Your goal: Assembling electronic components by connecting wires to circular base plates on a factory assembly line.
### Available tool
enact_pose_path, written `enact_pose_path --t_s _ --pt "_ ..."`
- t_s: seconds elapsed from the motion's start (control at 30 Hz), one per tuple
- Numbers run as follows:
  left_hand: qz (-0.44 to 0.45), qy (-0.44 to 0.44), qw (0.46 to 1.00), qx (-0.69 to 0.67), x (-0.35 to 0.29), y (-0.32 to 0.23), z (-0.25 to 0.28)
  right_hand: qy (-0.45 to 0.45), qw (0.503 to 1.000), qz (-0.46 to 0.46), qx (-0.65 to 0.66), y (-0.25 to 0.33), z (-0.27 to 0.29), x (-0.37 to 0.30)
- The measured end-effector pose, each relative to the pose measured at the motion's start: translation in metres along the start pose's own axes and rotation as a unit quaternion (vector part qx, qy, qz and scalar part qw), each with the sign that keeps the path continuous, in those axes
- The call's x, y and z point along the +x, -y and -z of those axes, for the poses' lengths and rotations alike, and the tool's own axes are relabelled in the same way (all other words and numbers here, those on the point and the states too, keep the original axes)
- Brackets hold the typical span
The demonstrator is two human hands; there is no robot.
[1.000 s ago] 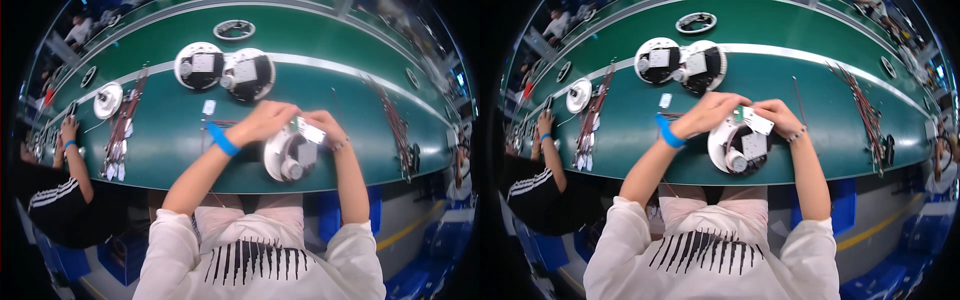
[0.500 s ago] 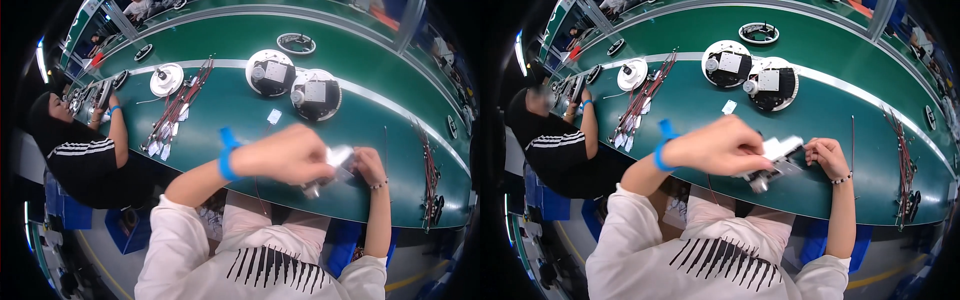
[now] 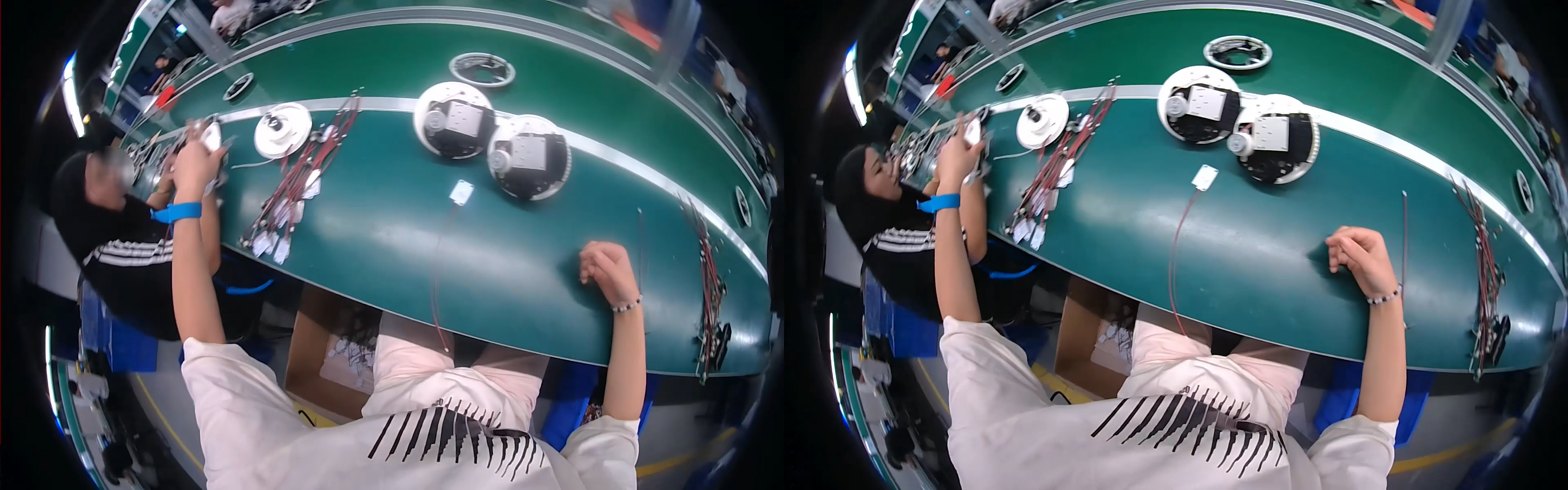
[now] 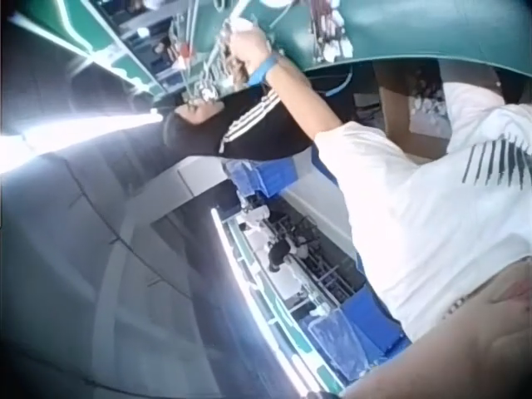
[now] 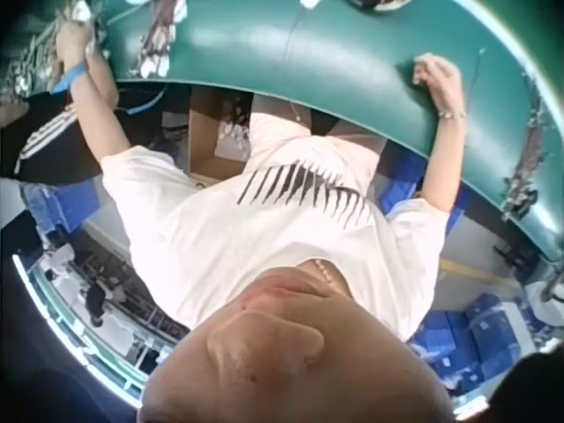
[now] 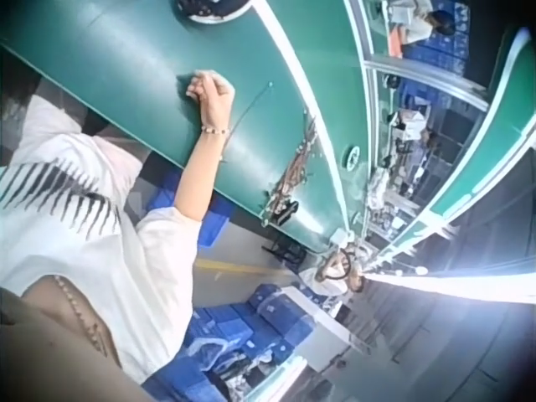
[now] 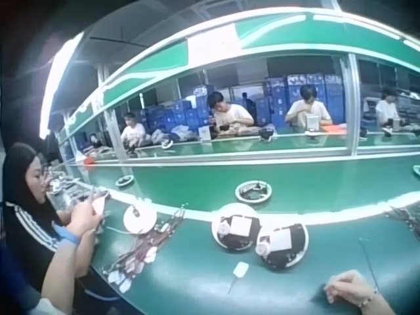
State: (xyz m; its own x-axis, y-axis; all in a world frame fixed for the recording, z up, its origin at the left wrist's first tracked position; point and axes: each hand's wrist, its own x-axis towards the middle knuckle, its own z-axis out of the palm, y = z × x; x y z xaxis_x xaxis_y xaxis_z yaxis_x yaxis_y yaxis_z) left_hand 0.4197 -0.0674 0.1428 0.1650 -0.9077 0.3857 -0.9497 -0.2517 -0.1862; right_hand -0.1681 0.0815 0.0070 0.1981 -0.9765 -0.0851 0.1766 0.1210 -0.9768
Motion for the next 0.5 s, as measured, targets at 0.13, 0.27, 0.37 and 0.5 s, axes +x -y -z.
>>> enact_pose_path --t_s 0.13,0.27,0.37,0.5 --pt "-0.066 -0.024 0.994 0.089 0.003 0.019 -0.047 -0.022 0.999 -0.002 0.027 -0.007 0.003 0.008" --pt "0.003 0.023 0.999 0.044 0.000 0.008 -0.077 -0.027 0.998 -0.016 0.059 -0.001 0.004 0.007" --pt "-0.003 0.004 0.999 0.036 -0.005 -0.001 -0.081 -0.051 0.998 -0.023 0.010 0.001 -0.003 0.006" --pt "-0.013 0.023 0.996 0.088 -0.008 -0.020 -0.068 -0.154 0.982 0.004 -0.105 0.007 -0.015 0.019"
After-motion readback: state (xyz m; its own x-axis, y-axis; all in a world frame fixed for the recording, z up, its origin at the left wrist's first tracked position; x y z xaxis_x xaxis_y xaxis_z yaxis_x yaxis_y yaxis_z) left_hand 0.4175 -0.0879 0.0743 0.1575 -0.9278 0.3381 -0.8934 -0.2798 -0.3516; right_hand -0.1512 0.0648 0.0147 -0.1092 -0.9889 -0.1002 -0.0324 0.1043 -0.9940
